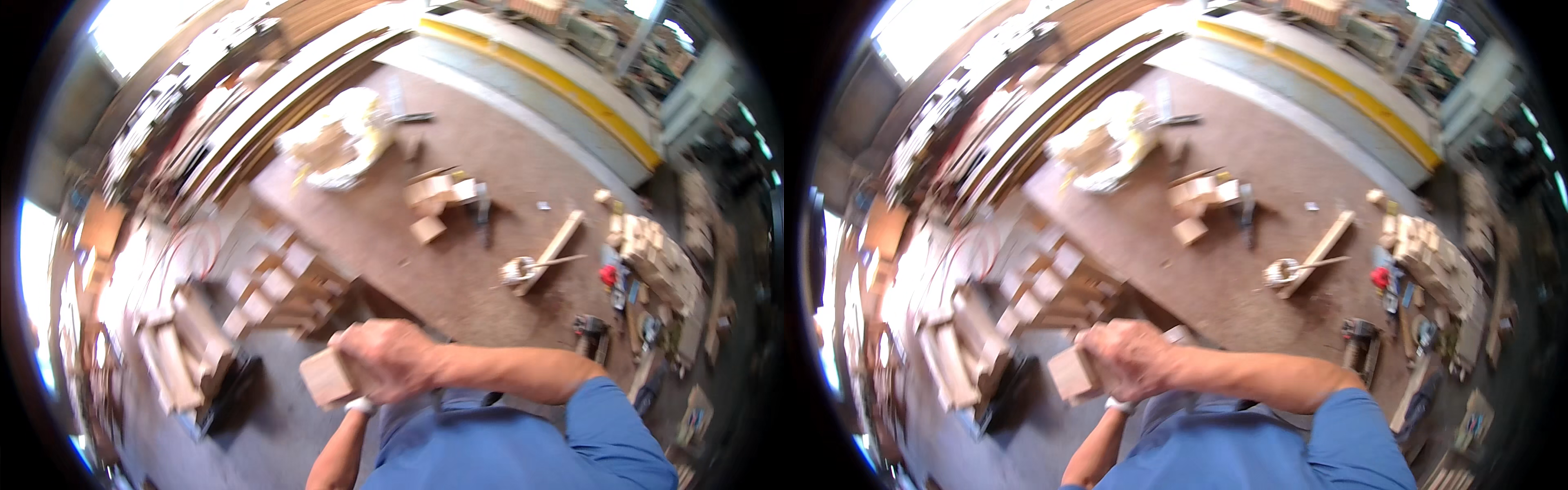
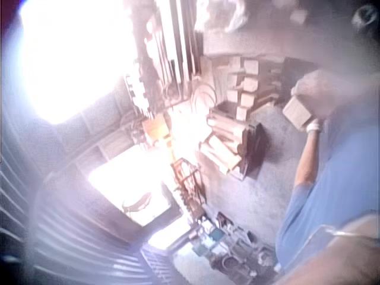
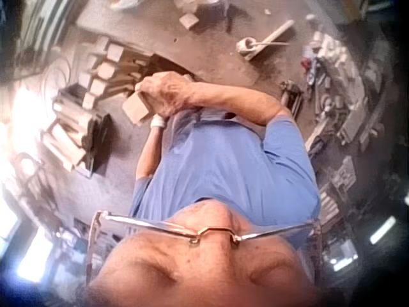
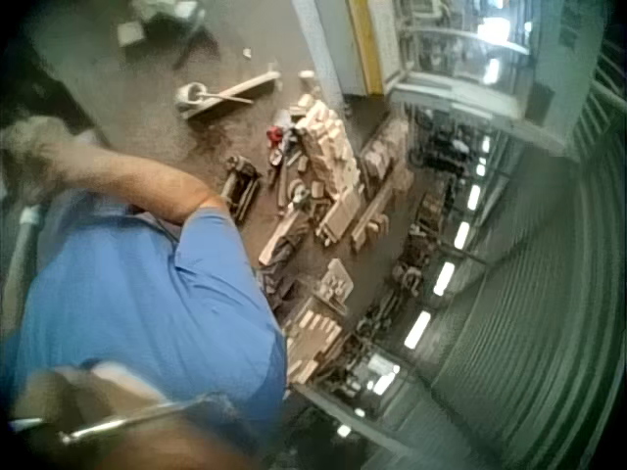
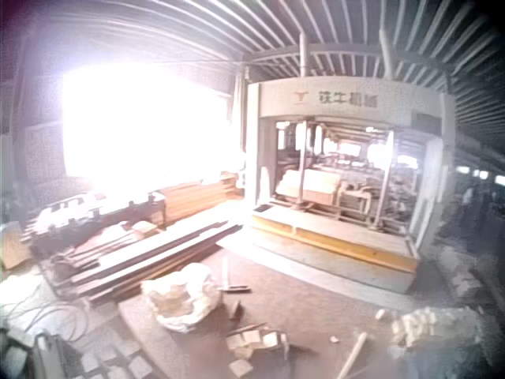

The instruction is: The person applies glue to small wooden blocks and uses a nail gun to fasten them to longer wooden planks. They repeatedly pick up blocks, apply adhesive, and drive nails into the joints to assemble furniture frames.

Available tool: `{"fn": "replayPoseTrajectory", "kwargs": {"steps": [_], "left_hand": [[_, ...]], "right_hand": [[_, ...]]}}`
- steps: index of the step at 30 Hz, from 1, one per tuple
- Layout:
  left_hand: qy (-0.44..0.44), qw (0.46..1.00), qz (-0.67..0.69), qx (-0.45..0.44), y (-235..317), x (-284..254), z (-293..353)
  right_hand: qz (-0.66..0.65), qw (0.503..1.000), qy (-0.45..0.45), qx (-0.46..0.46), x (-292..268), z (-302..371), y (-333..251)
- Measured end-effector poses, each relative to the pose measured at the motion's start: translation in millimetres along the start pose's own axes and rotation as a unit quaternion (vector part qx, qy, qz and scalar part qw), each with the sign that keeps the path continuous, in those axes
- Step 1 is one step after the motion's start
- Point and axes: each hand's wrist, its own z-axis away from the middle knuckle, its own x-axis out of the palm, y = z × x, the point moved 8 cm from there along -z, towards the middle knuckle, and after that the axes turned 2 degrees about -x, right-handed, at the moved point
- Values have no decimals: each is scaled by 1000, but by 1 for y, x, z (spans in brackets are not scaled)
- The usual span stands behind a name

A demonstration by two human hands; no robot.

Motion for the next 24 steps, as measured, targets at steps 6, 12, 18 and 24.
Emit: {"fn": "replayPoseTrajectory", "kwargs": {"steps": [6, 12, 18, 24], "left_hand": [[86, 991, 87, -61, 1, -1, 24], [187, 953, 174, -161, -31, -34, 59], [365, 732, 492, -298, -63, -66, 104], [346, 631, 643, -261, -116, -74, 115]], "right_hand": [[-86, 994, 17, -63, -35, -60, -33], [-74, 997, -37, -3, -22, -34, -8], [-29, 943, -57, 328, 1, 122, 128], [-105, 896, 46, 428, 10, 194, 179]]}}
